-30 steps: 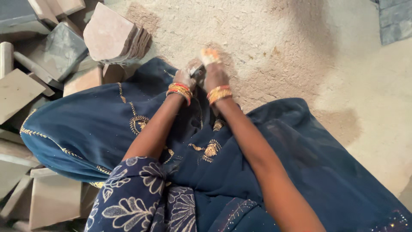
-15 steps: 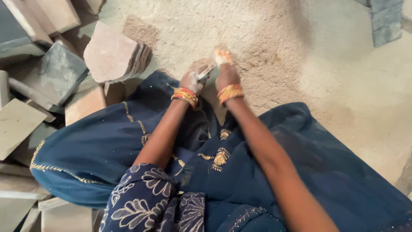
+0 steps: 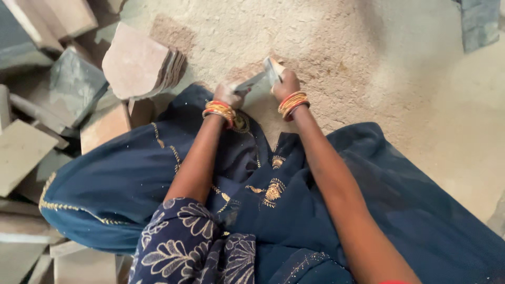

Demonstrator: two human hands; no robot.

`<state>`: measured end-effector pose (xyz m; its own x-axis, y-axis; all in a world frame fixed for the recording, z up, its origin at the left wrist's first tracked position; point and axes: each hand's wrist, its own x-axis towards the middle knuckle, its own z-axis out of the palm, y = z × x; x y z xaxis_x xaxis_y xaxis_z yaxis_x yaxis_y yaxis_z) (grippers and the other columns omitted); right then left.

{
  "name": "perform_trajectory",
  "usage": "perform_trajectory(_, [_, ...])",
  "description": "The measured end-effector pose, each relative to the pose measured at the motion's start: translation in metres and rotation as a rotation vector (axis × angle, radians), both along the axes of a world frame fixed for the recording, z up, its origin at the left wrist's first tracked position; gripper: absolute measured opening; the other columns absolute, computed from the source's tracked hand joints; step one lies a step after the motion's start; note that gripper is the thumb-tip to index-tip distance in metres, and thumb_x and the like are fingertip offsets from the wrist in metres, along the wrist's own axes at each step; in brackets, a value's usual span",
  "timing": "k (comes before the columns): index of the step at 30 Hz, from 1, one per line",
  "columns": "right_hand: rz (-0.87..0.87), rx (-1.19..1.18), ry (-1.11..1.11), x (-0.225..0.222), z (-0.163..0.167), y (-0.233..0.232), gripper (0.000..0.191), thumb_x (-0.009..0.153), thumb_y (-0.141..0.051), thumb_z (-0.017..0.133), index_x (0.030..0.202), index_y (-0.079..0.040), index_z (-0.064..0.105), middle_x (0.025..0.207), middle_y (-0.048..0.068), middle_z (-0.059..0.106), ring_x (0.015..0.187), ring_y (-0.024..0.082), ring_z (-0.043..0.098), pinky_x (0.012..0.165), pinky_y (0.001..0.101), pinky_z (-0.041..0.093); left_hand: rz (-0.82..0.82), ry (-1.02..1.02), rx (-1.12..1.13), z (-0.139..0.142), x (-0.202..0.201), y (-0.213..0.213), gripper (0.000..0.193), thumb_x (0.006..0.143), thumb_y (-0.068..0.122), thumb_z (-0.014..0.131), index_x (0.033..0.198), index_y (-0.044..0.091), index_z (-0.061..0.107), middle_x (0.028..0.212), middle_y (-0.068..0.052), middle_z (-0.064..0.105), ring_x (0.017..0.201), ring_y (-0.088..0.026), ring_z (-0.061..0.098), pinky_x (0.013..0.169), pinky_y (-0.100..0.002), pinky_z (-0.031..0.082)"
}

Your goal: The person sits on the floor and uses a sanding block to smooth the surface of a stone. They hold the stone with one hand and rub the sanding block over it repeatedly.

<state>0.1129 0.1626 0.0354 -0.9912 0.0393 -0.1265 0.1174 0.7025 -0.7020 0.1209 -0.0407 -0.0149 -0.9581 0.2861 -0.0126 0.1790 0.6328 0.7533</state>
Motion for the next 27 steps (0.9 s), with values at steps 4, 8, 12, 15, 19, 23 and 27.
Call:
perform_trajectory(4, [-0.126, -0.574, -0.091, 0.004, 0.014, 0.019, 0.036, 0.082, -0.015, 0.081, 0.113, 0.001, 0.075, 0.090, 0.011, 0.077, 0.072, 0.011, 0.067, 0.064, 0.0285, 0.055, 0.201, -0.366, -0.038, 0.006, -0.002, -0.017, 0.031, 0.091, 0.035, 0.079, 0.095, 0.004, 0.076, 0.081, -0.020, 0.074, 0.072, -0.029, 0.073, 0.064, -0.041, 0.055])
perform_trajectory(8, [-0.277, -0.648, -0.160, 0.027, 0.021, 0.005, 0.032, 0.088, -0.027, 0.080, 0.105, 0.000, 0.077, 0.085, 0.008, 0.077, 0.067, 0.008, 0.069, 0.060, 0.0290, 0.056, 0.162, -0.279, 0.151, 0.004, -0.001, -0.024, 0.029, 0.085, 0.032, 0.082, 0.095, 0.004, 0.078, 0.080, -0.015, 0.076, 0.068, -0.021, 0.071, 0.063, -0.038, 0.054])
perform_trajectory(12, [-0.279, -0.314, 0.022, 0.025, 0.013, -0.008, 0.037, 0.089, -0.035, 0.081, 0.101, 0.000, 0.076, 0.085, 0.014, 0.077, 0.071, 0.018, 0.070, 0.063, 0.0327, 0.056, 0.182, -0.313, 0.119, 0.006, 0.003, -0.026, 0.027, 0.083, 0.030, 0.083, 0.094, 0.006, 0.079, 0.077, -0.011, 0.076, 0.065, -0.016, 0.070, 0.061, -0.035, 0.054])
perform_trajectory(15, [-0.184, 0.042, 0.090, 0.005, 0.013, -0.008, 0.046, 0.091, -0.041, 0.081, 0.103, 0.002, 0.069, 0.089, 0.020, 0.074, 0.078, 0.031, 0.071, 0.066, 0.0400, 0.056, 0.156, -0.361, 0.134, 0.008, 0.005, -0.024, 0.017, 0.084, 0.021, 0.078, 0.096, 0.010, 0.081, 0.075, -0.008, 0.077, 0.064, -0.015, 0.068, 0.060, -0.034, 0.053])
perform_trajectory(19, [-0.058, 0.108, -0.357, -0.039, 0.033, -0.006, 0.053, 0.093, -0.050, 0.071, 0.112, -0.001, 0.062, 0.092, 0.016, 0.073, 0.076, 0.028, 0.073, 0.064, 0.0415, 0.059, 0.072, -0.267, -0.047, 0.012, 0.006, -0.022, 0.016, 0.084, 0.013, 0.076, 0.099, 0.014, 0.082, 0.079, -0.008, 0.076, 0.064, -0.014, 0.069, 0.059, -0.032, 0.054])
perform_trajectory(23, [0.024, 0.106, -0.414, -0.051, 0.045, -0.004, 0.062, 0.091, -0.058, 0.072, 0.116, -0.002, 0.059, 0.094, 0.016, 0.070, 0.074, 0.026, 0.071, 0.062, 0.0388, 0.058, 0.070, -0.253, 0.110, 0.012, 0.006, -0.027, 0.018, 0.084, 0.013, 0.075, 0.100, 0.016, 0.081, 0.082, -0.007, 0.079, 0.068, -0.016, 0.072, 0.061, -0.032, 0.055])
perform_trajectory(27, [-0.097, -0.113, -0.388, -0.013, 0.042, 0.001, 0.061, 0.090, -0.058, 0.069, 0.112, -0.001, 0.064, 0.095, 0.015, 0.075, 0.076, 0.024, 0.075, 0.064, 0.0373, 0.060, -0.001, -0.196, 0.005, 0.012, 0.004, -0.035, 0.019, 0.083, 0.022, 0.082, 0.101, 0.014, 0.080, 0.087, -0.011, 0.077, 0.073, -0.024, 0.073, 0.067, -0.037, 0.056])
